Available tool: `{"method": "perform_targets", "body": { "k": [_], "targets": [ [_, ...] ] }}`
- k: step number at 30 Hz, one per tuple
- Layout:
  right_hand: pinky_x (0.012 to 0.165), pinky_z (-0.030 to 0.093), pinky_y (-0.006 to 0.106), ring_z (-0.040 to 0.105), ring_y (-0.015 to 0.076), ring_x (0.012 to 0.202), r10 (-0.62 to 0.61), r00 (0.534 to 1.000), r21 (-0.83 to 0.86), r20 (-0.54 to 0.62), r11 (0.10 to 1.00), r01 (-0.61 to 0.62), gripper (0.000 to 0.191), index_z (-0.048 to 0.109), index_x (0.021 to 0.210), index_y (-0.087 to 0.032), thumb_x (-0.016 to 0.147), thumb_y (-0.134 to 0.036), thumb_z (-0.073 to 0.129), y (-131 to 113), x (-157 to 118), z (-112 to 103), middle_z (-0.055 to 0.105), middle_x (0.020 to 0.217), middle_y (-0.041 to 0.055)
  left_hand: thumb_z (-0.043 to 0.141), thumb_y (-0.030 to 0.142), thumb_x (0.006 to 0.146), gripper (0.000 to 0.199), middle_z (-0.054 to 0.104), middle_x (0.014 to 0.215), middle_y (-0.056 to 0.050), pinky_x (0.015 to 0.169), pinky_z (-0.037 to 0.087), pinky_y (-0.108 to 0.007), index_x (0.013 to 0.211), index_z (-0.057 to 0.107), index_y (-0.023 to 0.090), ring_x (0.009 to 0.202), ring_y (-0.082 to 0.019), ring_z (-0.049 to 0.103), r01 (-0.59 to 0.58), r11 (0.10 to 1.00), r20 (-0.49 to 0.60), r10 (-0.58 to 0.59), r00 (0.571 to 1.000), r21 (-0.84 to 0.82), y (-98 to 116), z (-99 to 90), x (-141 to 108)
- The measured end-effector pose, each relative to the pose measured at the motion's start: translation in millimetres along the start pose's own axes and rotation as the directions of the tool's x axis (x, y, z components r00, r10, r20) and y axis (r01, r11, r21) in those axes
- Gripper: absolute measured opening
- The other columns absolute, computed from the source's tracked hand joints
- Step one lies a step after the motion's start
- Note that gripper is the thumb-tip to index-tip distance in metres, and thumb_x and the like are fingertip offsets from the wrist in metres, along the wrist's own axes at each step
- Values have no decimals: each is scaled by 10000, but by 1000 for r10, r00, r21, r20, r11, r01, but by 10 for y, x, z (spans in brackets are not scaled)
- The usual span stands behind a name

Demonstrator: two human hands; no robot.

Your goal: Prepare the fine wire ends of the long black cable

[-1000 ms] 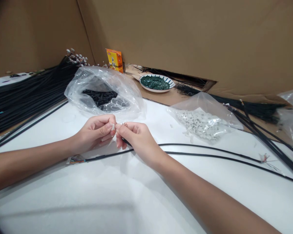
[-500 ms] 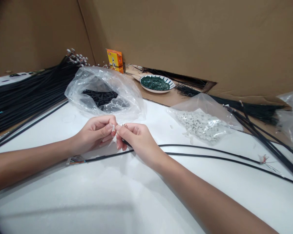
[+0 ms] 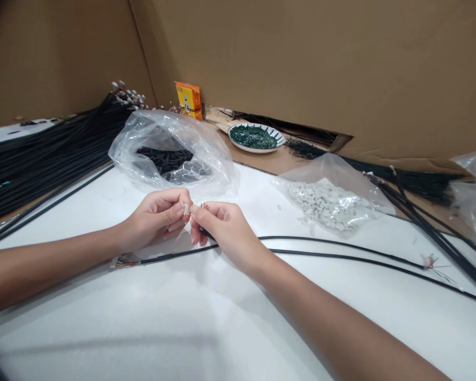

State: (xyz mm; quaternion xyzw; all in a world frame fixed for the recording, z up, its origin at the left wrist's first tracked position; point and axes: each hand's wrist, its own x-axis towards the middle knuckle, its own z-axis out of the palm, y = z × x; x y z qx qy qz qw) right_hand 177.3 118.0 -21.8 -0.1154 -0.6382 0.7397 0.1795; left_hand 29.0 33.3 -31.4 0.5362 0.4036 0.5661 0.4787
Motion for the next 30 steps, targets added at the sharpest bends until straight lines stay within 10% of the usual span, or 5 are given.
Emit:
{"method": "perform_targets", "body": {
  "k": [30],
  "targets": [
    [543,333,213,426,75,547,-144,986,-353,-80,930,107,320,466,756,-187,944,-440,409,40,-108,69,498,618,-46,430,382,915,306,369,469,68,424,244,-205,690,429,175,407,-55,315,-67,873,-117,140,983,482,69,99,-73]
  ]
}}
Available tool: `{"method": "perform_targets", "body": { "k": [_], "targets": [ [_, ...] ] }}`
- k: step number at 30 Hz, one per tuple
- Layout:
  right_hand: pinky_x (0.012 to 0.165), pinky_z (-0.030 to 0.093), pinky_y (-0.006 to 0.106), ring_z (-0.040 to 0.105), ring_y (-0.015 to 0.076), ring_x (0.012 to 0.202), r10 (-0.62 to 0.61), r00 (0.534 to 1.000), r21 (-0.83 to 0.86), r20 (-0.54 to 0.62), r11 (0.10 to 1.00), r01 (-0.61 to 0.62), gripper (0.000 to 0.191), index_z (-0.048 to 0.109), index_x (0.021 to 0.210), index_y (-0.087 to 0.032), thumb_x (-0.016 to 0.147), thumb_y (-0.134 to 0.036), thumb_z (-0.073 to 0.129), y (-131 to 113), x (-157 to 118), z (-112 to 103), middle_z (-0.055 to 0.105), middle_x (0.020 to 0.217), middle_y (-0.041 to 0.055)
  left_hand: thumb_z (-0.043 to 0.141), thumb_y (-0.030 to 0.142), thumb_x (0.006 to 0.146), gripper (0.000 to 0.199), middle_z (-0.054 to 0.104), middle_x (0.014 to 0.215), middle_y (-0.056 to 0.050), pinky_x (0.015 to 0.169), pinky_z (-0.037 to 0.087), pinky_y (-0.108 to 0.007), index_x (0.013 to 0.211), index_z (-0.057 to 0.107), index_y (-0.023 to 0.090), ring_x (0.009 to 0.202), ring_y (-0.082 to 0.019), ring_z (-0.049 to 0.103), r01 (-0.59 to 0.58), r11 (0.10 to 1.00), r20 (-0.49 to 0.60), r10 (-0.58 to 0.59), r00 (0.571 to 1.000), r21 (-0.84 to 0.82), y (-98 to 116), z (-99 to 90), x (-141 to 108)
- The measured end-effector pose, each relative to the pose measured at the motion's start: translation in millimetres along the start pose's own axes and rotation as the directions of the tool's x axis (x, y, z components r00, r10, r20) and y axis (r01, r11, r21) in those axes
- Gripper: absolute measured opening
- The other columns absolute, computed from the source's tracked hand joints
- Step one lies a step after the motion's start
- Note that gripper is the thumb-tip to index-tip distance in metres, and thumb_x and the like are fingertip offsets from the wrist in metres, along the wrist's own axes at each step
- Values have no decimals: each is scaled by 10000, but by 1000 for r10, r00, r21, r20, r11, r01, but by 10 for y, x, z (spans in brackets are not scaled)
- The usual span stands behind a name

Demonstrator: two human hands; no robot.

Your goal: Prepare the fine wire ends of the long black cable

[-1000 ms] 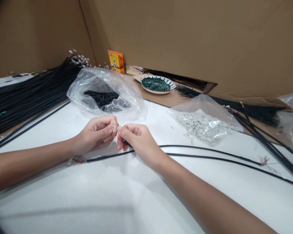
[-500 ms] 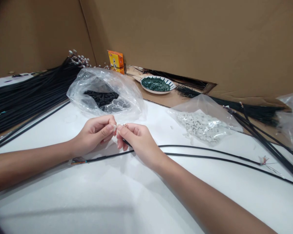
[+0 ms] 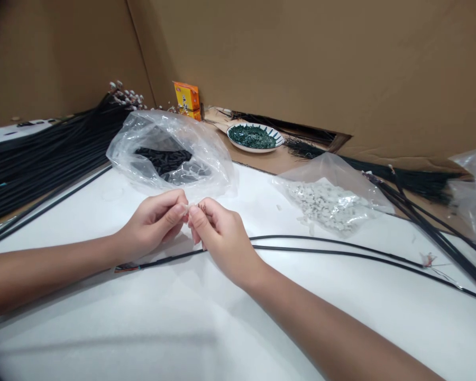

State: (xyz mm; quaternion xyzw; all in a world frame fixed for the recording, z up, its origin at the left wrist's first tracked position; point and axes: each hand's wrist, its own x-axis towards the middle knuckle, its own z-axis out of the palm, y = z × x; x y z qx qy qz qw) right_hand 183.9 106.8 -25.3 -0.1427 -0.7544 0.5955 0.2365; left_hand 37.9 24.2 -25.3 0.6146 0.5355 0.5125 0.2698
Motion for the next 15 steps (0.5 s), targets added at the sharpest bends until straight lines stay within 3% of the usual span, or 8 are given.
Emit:
{"method": "perform_targets", "body": {
  "k": [5,15],
  "targets": [
    [556,335,216,442,79,568,16,1000,-49,-21,999,-17,306,480,776,-189,947,-431,405,-6,3,10,501,623,-43,429,408,911,309,387,470,71,419,254,-198,707,421,177,394,-52,313,80,990,0,-80,997,-113,1,33,-1],
    [558,335,213,445,71,555,28,999,-80,-32,996,-31,322,480,764,-188,949,-439,399,9,18,21,500,608,-48,437,422,903,322,391,483,65,415,255,-192,700,429,172,403,-51,317,103,988,-4,-105,994,-118,11,37,4]
  ]
}}
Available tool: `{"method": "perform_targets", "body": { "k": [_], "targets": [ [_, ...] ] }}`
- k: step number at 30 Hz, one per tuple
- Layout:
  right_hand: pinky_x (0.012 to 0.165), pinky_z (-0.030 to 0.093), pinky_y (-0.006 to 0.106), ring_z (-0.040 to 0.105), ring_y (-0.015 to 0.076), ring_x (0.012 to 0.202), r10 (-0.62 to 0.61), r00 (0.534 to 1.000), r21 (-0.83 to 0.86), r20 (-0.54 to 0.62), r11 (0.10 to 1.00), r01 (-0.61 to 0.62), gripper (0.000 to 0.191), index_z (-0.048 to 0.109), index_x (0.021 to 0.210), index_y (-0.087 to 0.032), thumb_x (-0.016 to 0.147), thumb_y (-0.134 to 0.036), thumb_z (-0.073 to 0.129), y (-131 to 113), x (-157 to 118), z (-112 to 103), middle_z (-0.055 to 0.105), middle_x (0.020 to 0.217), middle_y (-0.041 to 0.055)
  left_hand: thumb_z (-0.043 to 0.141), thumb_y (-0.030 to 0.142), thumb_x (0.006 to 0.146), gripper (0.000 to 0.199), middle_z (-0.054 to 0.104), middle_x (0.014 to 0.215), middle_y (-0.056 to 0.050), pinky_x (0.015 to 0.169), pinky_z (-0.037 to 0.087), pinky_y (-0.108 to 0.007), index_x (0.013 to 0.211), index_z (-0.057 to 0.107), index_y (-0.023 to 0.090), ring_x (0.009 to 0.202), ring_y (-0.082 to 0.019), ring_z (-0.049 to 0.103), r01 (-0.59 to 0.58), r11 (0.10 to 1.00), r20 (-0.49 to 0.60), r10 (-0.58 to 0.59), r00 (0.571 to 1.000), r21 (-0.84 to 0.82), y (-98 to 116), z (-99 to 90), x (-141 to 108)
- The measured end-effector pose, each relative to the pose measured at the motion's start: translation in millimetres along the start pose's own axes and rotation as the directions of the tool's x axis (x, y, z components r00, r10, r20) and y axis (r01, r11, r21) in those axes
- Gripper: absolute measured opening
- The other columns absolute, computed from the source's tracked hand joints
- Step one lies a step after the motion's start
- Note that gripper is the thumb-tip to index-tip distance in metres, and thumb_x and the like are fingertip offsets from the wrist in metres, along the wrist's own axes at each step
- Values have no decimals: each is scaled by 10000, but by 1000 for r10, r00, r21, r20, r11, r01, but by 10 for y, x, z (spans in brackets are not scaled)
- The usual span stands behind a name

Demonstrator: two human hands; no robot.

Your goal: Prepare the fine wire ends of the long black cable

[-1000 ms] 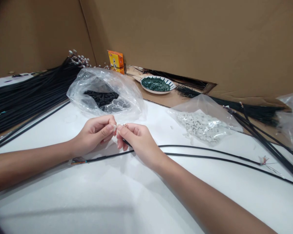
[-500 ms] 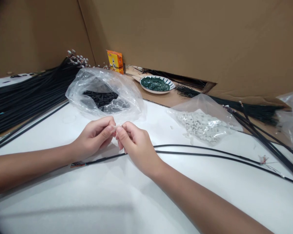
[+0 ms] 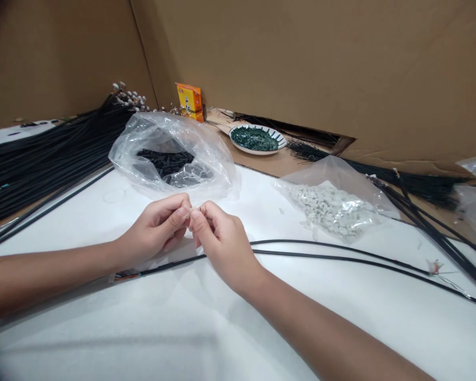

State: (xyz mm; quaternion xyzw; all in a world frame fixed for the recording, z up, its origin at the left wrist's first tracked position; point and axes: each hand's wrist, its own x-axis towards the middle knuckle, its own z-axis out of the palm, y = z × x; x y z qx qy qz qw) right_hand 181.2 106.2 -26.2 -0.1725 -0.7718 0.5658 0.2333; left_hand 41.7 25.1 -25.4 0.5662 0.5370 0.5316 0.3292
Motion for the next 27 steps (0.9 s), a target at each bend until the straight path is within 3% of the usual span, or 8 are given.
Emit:
{"method": "perform_targets", "body": {
  "k": [11,18,27],
  "targets": [
    [538,341,215,456,80,543,-7,1000,-41,-10,999,6,326,474,764,-190,948,-445,388,17,-2,7,504,614,-40,457,446,886,334,415,503,57,393,255,-180,699,419,172,394,-47,333,39,998,28,-38,999,-54,-14,8,12],
    [517,335,218,433,83,529,24,999,41,-23,999,-23,320,507,767,-191,936,-448,419,-3,-9,1,511,607,-41,451,459,888,328,381,482,69,358,228,-167,728,433,173,366,-40,316,82,985,43,-77,996,-151,-25,12,-7],
    [549,346,225,457,86,564,25,998,26,-53,999,-24,287,476,737,-185,922,-403,468,-67,-24,1,511,637,-35,482,428,884,300,333,480,76,355,227,-158,732,460,170,380,-41,307,134,947,89,-112,990,-292,-90,-24,13]
  ]
}}
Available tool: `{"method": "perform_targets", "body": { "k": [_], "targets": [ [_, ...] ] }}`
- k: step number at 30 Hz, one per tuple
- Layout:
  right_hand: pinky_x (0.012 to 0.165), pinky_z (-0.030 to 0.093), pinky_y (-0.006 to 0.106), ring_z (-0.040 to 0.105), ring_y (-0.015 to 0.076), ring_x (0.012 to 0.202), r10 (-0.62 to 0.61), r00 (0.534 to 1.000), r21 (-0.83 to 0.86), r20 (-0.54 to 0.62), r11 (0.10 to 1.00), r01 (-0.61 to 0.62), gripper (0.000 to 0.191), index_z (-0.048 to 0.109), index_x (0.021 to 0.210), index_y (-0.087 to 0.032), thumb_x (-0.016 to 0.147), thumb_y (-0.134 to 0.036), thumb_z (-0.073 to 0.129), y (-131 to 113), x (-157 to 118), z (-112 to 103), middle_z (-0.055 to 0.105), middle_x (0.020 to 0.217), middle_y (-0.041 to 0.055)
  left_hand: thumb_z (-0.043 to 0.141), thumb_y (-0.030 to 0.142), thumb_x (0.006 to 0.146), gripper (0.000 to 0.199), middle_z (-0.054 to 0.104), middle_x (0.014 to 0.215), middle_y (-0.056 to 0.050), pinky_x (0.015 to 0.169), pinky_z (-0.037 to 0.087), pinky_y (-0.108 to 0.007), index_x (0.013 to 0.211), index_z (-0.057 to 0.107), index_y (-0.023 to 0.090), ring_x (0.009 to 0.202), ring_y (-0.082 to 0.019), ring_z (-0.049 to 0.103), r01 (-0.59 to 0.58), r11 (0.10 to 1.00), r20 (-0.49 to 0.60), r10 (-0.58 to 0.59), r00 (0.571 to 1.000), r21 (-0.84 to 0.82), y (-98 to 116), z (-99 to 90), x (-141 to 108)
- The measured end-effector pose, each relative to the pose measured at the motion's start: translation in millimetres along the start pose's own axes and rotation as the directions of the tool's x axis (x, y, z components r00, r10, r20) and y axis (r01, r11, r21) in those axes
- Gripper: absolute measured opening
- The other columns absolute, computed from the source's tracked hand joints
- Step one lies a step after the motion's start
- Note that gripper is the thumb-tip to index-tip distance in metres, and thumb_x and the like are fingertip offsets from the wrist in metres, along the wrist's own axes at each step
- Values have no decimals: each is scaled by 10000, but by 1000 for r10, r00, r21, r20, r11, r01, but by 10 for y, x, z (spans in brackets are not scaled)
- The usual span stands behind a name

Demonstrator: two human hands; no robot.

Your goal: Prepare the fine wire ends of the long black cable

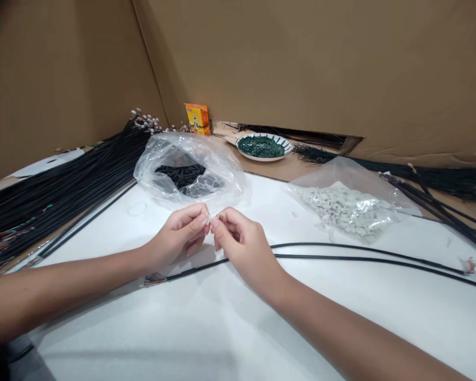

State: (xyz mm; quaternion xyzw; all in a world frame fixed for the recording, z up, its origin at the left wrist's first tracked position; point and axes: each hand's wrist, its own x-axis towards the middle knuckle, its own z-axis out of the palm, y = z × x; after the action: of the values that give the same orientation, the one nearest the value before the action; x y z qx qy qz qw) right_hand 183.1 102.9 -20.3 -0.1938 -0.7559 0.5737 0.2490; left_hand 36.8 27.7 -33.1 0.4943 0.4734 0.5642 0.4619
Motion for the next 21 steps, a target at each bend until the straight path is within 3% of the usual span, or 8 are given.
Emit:
{"method": "perform_targets", "body": {
  "k": [5,16,21],
  "targets": [
    [541,351,217,461,79,549,-3,1000,-12,-27,1000,2,244,494,777,-189,923,-385,474,4,-8,3,513,618,-46,476,423,888,308,310,478,75,360,206,-166,712,455,171,391,-45,296,15,1000,-9,-15,1000,-14,2,-10,-1],
    [517,327,197,429,56,536,-38,998,-7,54,999,38,249,511,778,-182,933,-372,467,16,11,-16,499,610,-49,479,424,885,319,302,477,73,354,177,-194,680,442,182,380,-48,278,51,998,-38,-51,998,22,45,6,-7],
    [496,318,187,416,50,526,-12,998,82,67,997,6,252,513,786,-179,930,-381,470,38,28,-26,501,614,-48,476,404,892,317,321,518,68,369,202,-172,682,448,169,404,-35,297,56,998,-43,-55,998,17,58,4,4]
  ]
}}
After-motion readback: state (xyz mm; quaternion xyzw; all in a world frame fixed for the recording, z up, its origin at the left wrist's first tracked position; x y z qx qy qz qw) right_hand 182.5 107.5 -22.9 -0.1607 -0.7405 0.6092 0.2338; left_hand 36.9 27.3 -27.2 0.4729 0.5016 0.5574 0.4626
